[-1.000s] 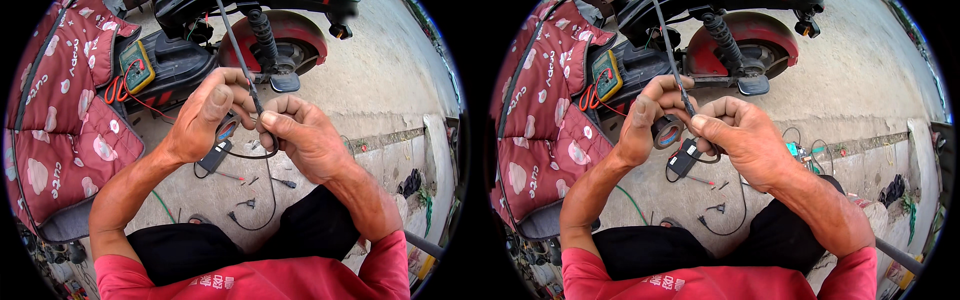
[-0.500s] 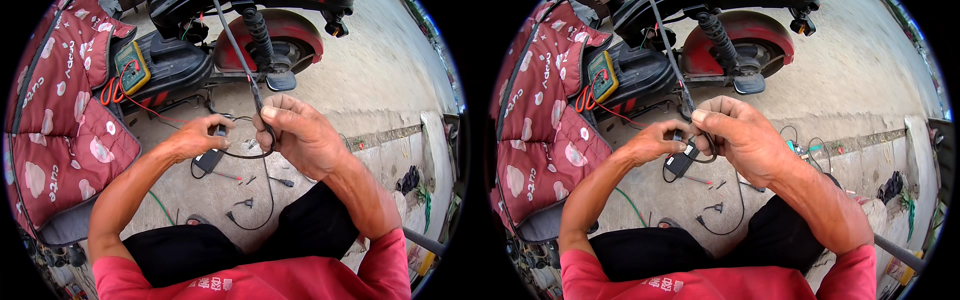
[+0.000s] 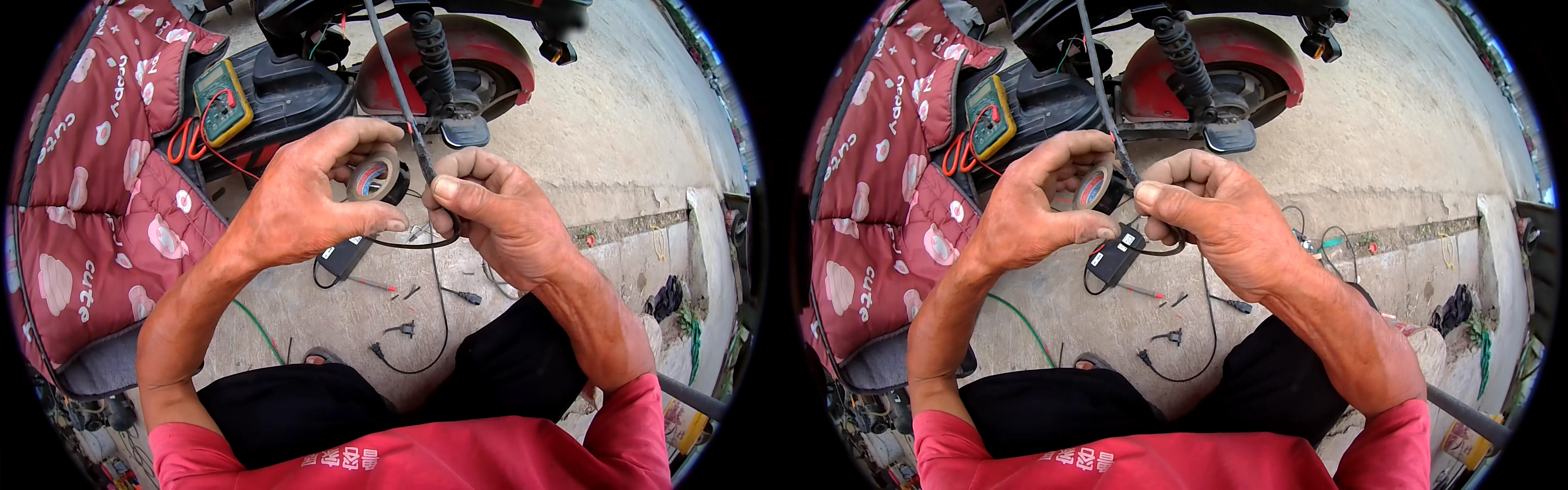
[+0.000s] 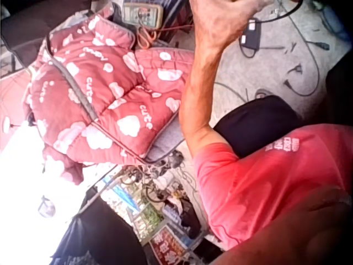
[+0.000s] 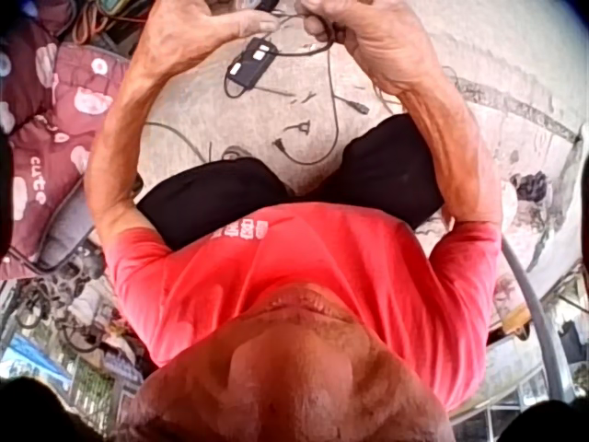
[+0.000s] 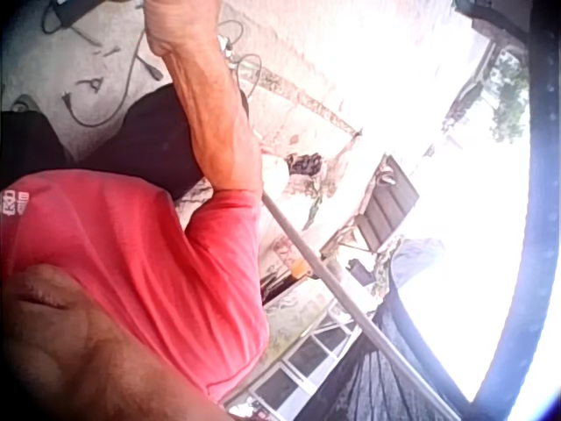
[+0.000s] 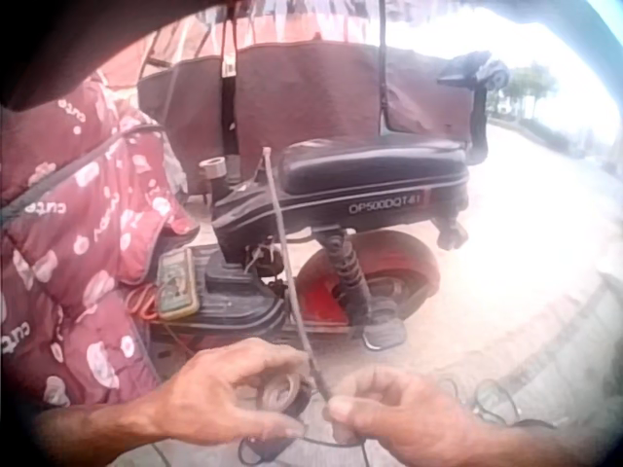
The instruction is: The person twists two black wires together by hand and then wraps the connection with black electrical tape. They continue to wrap the tape around the joint to secure it.
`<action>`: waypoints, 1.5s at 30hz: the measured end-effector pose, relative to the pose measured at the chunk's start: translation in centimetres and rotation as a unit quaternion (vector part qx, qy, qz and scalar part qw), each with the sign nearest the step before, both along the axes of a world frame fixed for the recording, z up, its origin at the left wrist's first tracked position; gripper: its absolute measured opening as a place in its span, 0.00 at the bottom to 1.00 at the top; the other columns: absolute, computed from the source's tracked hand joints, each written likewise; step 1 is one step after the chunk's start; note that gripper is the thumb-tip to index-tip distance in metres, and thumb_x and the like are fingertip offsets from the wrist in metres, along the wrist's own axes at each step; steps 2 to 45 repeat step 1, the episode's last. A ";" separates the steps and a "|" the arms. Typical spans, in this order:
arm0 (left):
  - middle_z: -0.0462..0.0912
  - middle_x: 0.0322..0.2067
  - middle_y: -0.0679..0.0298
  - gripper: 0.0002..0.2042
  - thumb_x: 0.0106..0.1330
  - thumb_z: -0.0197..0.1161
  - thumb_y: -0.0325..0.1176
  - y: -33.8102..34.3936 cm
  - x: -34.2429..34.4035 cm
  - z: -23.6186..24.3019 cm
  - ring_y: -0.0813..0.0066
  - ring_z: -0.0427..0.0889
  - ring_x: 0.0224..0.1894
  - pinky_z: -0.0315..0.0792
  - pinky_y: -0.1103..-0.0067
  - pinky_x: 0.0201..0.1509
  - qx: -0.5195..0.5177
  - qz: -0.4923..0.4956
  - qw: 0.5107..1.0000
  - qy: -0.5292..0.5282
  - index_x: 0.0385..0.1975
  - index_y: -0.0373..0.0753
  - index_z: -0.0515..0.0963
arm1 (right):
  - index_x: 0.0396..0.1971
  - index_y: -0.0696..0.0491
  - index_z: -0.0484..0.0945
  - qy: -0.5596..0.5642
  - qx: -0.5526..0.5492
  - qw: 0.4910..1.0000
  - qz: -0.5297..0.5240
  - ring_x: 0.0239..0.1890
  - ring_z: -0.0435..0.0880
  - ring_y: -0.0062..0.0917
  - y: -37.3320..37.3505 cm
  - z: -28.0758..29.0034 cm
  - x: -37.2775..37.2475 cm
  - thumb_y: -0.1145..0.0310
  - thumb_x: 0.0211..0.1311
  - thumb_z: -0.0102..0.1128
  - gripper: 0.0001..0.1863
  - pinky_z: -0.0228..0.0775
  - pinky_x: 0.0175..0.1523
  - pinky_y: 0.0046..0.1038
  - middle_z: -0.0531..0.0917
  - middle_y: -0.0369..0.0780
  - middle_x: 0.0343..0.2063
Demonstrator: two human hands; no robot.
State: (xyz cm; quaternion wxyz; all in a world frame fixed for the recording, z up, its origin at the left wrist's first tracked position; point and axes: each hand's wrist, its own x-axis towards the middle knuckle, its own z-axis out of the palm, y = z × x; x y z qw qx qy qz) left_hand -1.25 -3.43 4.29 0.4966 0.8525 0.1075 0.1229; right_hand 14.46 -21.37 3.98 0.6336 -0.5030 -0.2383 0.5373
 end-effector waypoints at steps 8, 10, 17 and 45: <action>0.78 0.53 0.60 0.38 0.47 0.82 0.36 0.0 0.0 0.0 0.73 0.78 0.54 0.72 0.75 0.60 0.000 0.001 1.000 0.000 0.59 0.36 0.72 | 0.44 0.60 0.74 0.000 0.000 1.000 0.001 0.32 0.80 0.16 0.0 0.0 0.0 0.68 0.65 0.66 0.15 0.74 0.40 0.20 0.81 0.36 0.33; 0.78 0.53 0.60 0.38 0.47 0.82 0.36 0.0 0.0 0.0 0.73 0.78 0.54 0.72 0.75 0.60 0.000 0.001 1.000 0.000 0.59 0.36 0.72 | 0.44 0.60 0.74 0.000 0.000 1.000 0.001 0.32 0.80 0.16 0.0 0.0 0.0 0.68 0.65 0.66 0.15 0.74 0.40 0.20 0.81 0.36 0.33; 0.78 0.53 0.60 0.38 0.47 0.82 0.36 0.0 0.0 0.0 0.73 0.78 0.54 0.72 0.75 0.60 0.000 0.001 1.000 0.000 0.59 0.36 0.72 | 0.44 0.60 0.74 0.000 0.000 1.000 0.001 0.32 0.80 0.16 0.0 0.0 0.0 0.68 0.65 0.66 0.15 0.74 0.40 0.20 0.81 0.36 0.33; 0.78 0.53 0.60 0.38 0.47 0.82 0.36 0.0 0.0 0.0 0.73 0.78 0.54 0.72 0.75 0.60 0.000 0.001 1.000 0.000 0.59 0.36 0.72 | 0.44 0.60 0.74 0.000 0.000 1.000 0.001 0.32 0.80 0.16 0.0 0.0 0.0 0.68 0.65 0.66 0.15 0.74 0.40 0.20 0.81 0.36 0.33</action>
